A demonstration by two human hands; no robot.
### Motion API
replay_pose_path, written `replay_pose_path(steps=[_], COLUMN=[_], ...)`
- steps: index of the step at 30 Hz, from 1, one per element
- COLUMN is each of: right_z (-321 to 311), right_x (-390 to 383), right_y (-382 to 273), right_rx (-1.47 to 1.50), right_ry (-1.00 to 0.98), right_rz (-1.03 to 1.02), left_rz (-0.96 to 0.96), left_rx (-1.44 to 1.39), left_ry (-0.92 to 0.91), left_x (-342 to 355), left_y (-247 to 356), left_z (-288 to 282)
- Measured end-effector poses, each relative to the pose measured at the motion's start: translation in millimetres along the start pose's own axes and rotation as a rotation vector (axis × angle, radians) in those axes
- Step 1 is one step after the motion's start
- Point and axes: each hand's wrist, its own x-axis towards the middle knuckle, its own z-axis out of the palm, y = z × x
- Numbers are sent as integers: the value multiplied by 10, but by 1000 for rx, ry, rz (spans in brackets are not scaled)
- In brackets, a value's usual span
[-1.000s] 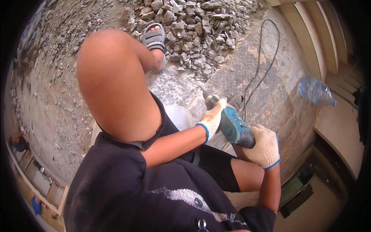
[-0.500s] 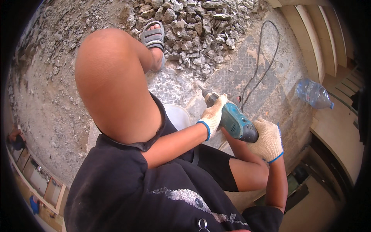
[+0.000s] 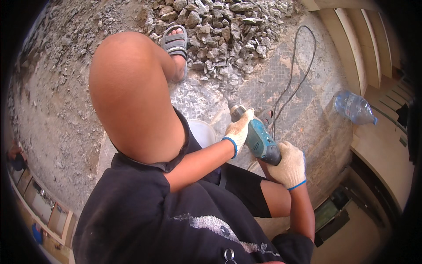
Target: The person sits on the floor and uses a corded rotary hammer drill to break up a concrete floor surface. They reposition slightly while continuing to drill, creating a pile of rubble, then stand and walk away.
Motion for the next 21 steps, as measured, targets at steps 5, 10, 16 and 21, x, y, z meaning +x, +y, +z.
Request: replay_pose_path(steps=[5, 10, 16, 21], right_z=[385, 513, 638, 671], right_x=[-102, -244, -386, -463], right_y=[-132, -104, -130, -273], right_rx=[69, 153, 152, 146], right_ry=[29, 65, 140, 216], right_rz=[102, 141, 160, 141], left_rz=[17, 47, 76, 85], left_rx=[131, 198, 209, 217], left_ry=[84, 48, -5, 6], left_x=[25, 32, 119, -87], left_y=[47, 1, -104, 0], left_z=[-71, -125, -194, -224])
